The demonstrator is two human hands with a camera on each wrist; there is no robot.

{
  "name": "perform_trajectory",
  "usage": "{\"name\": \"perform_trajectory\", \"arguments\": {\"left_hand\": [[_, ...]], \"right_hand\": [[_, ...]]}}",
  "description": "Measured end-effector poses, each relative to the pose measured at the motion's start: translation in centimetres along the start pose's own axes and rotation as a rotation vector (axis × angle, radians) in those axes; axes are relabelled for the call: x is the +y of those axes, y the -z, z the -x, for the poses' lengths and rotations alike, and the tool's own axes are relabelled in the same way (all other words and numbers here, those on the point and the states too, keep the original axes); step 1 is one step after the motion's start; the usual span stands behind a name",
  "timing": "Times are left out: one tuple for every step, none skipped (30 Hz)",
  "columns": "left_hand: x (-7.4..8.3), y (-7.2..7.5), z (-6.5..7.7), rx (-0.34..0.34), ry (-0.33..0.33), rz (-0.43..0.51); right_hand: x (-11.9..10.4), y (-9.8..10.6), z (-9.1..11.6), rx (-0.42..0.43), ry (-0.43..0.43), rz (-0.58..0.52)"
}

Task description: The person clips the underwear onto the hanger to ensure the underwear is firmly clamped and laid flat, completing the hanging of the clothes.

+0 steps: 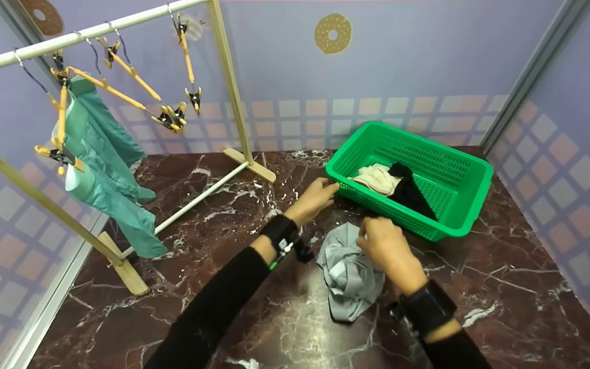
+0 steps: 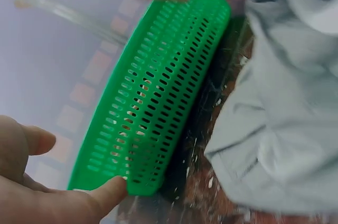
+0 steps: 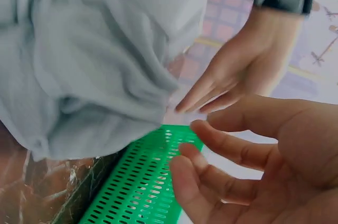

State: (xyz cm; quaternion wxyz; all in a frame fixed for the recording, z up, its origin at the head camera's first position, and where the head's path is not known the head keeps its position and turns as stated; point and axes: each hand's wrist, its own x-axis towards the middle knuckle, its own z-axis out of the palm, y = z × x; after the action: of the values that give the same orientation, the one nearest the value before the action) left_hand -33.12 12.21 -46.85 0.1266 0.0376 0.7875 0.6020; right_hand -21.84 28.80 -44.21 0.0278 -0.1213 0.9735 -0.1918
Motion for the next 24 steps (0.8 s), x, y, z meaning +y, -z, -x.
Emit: {"name": "perform_trajectory", "arguments": {"left_hand": [[-0.1, 0.3, 0.4, 0.007, -0.019, -0.033], [-0.3, 0.7, 0.8, 0.011, -0.033, -0.065], [-0.5, 1.1, 1.3, 0.003, -0.042, -0.101], [-0.8, 1.5, 1.9, -0.009, -0.05, -0.129], [-1.1, 1.9, 2.4, -0.024, -0.054, -0.161], [-1.5, 2.3, 2.9, -0.043, -0.056, -0.185], [-1.9, 2.7, 3.5, -0.064, -0.054, -0.21], [-2.2, 3.1, 4.1, -0.089, -0.051, -0.237], [-2.6, 3.4, 4.7, -0.118, -0.039, -0.246], [-3.1, 3.6, 5.3, -0.15, -0.025, -0.235], [-3.5, 3.8, 6.0, -0.179, -0.003, -0.23], [-3.9, 4.0, 6.6, -0.212, 0.026, -0.211], [-4.3, 4.1, 7.3, -0.241, 0.054, -0.188], [-4.7, 4.1, 7.9, -0.269, 0.087, -0.158], [-5.1, 4.0, 8.5, -0.297, 0.12, -0.117], [-5.5, 3.8, 9.0, -0.321, 0.146, -0.09], [-5.8, 3.7, 9.5, -0.338, 0.174, -0.073], [-6.1, 3.4, 9.9, -0.356, 0.196, -0.049], [-6.3, 3.2, 10.2, -0.375, 0.21, -0.03], [-6.5, 2.9, 10.5, -0.395, 0.222, -0.017], [-6.7, 2.7, 10.6, -0.413, 0.227, -0.002], [-6.8, 2.5, 10.8, -0.427, 0.233, 0.005], [-7.0, 2.3, 10.9, -0.44, 0.232, 0.01], [-7.1, 2.1, 10.9, -0.454, 0.227, 0.014]], "right_hand": [[0.1, -0.1, -0.6, 0.007, 0.012, 0.004], [0.2, -0.2, -1.3, 0.0, 0.023, 0.003], [0.3, -0.4, -1.9, -0.014, 0.031, 0.001], [0.5, -0.7, -2.4, -0.036, 0.034, -0.001], [0.6, -1.0, -3.0, -0.059, 0.034, -0.005], [0.8, -1.3, -3.5, -0.086, 0.033, -0.004], [1.0, -1.6, -4.1, -0.117, 0.029, -0.004], [1.2, -1.9, -4.6, -0.147, 0.026, -0.006], [1.4, -2.2, -5.0, -0.17, 0.023, -0.004], [1.7, -2.5, -5.5, -0.191, 0.023, -0.005], [2.0, -2.8, -6.0, -0.209, 0.024, -0.01], [2.2, -3.0, -6.4, -0.222, 0.029, -0.016], [2.5, -3.3, -6.8, -0.228, 0.037, -0.023], [2.8, -3.5, -7.2, -0.231, 0.051, -0.027], [3.0, -3.8, -7.5, -0.233, 0.063, -0.03], [3.2, -4.0, -7.9, -0.235, 0.078, -0.032], [3.3, -4.2, -8.2, -0.235, 0.093, -0.028], [3.4, -4.4, -8.4, -0.234, 0.105, -0.016], [3.4, -4.5, -8.7, -0.234, 0.113, -0.002], [3.4, -4.6, -8.9, -0.235, 0.118, 0.013], [3.4, -4.7, -9.1, -0.237, 0.112, 0.024], [3.4, -4.8, -9.2, -0.241, 0.109, 0.038], [3.3, -4.9, -9.3, -0.248, 0.102, 0.05], [3.3, -5.0, -9.4, -0.255, 0.095, 0.06]]}}
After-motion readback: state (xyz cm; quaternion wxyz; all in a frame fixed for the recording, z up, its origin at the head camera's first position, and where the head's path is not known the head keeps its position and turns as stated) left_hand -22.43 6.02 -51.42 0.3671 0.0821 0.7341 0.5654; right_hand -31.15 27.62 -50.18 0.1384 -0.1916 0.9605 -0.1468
